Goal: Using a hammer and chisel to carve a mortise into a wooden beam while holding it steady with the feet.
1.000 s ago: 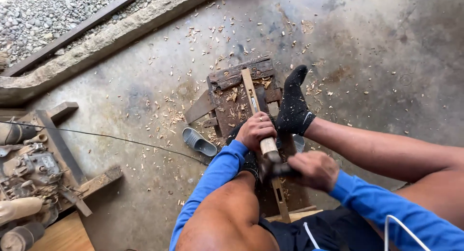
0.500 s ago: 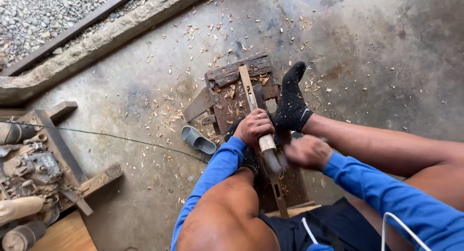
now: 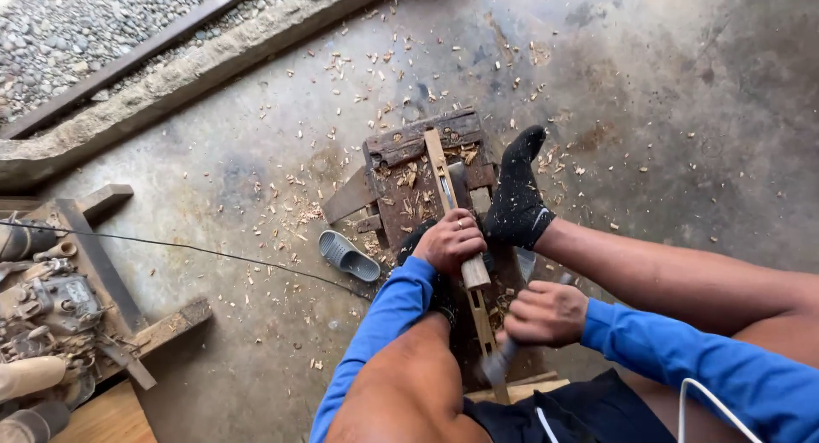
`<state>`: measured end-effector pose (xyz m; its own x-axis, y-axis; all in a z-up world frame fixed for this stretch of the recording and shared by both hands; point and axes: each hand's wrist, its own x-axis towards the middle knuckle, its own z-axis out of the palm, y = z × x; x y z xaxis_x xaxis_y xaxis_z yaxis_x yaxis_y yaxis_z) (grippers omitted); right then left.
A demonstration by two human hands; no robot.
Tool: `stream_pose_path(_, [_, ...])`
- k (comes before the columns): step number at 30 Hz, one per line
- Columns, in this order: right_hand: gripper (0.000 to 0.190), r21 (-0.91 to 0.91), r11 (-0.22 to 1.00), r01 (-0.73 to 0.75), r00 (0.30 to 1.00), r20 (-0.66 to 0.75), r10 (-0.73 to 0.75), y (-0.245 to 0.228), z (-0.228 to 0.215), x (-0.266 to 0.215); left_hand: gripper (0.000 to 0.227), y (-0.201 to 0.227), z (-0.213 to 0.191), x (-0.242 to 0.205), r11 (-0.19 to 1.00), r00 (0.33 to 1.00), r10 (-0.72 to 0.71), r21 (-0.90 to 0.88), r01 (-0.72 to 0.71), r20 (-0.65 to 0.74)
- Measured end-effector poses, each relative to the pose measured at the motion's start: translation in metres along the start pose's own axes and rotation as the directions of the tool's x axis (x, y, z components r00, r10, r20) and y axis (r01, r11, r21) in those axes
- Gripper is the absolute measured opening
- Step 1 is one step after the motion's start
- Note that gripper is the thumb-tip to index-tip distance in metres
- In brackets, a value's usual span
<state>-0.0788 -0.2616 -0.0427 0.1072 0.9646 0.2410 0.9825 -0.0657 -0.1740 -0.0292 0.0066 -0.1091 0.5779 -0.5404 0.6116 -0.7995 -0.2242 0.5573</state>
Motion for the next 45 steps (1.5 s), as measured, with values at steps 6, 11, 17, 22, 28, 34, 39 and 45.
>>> stream_pose_path(6, [0.018, -0.125, 0.912, -0.392, 0.874, 0.258, 0.411, 0.004, 0.025, -0.012, 0.022, 0.003, 0.001, 0.011, 1.000, 0.998, 0.029, -0.004, -0.030, -0.048])
stream_pose_path(11, [0.045, 0.188, 0.854, -0.485, 0.873, 0.170, 0.458, -0.028, -0.023, 0.011, 0.009, -0.072, 0.001, 0.011, 0.941, 0.698, -0.338, -0.248, 0.230, -0.631])
stream_pose_path(17, [0.039, 0.317, 0.591, -0.742, 0.660, 0.188, 0.728, -0.043, -0.055, 0.020, 0.033, -0.051, -0.083, 0.062, 0.807, 0.352, -0.558, -0.591, 0.019, -0.751])
stream_pose_path(22, [0.034, 0.401, 0.287, -0.870, 0.402, 0.240, 0.884, -0.051, -0.049, 0.018, 0.040, -0.061, -0.079, 0.065, 0.717, 0.660, -0.680, -0.102, 0.690, -0.318])
stream_pose_path(28, [0.036, 0.479, 0.127, -0.869, 0.269, 0.241, 0.932, -0.051, -0.042, 0.017, 0.040, -0.059, -0.086, 0.045, 0.508, 0.456, -0.859, 0.283, 0.813, 0.233])
stream_pose_path(34, [0.031, 0.504, -0.013, -0.864, 0.173, 0.321, 0.931, -0.040, -0.045, 0.030, 0.030, -0.043, -0.103, 0.059, 0.601, 0.540, -0.773, -0.658, 0.454, -0.333])
stream_pose_path(39, [0.025, 0.632, 0.037, -0.774, 0.238, 0.237, 0.942, -0.032, -0.046, 0.041, 0.024, -0.040, -0.076, 0.083, 0.637, 0.550, -0.738, -0.672, 0.377, -0.391])
stream_pose_path(45, [0.024, 0.629, -0.056, -0.775, 0.177, 0.302, 0.937, -0.032, -0.046, 0.047, 0.027, -0.070, -0.045, 0.076, 0.620, 0.470, -0.765, -0.699, 0.355, -0.439])
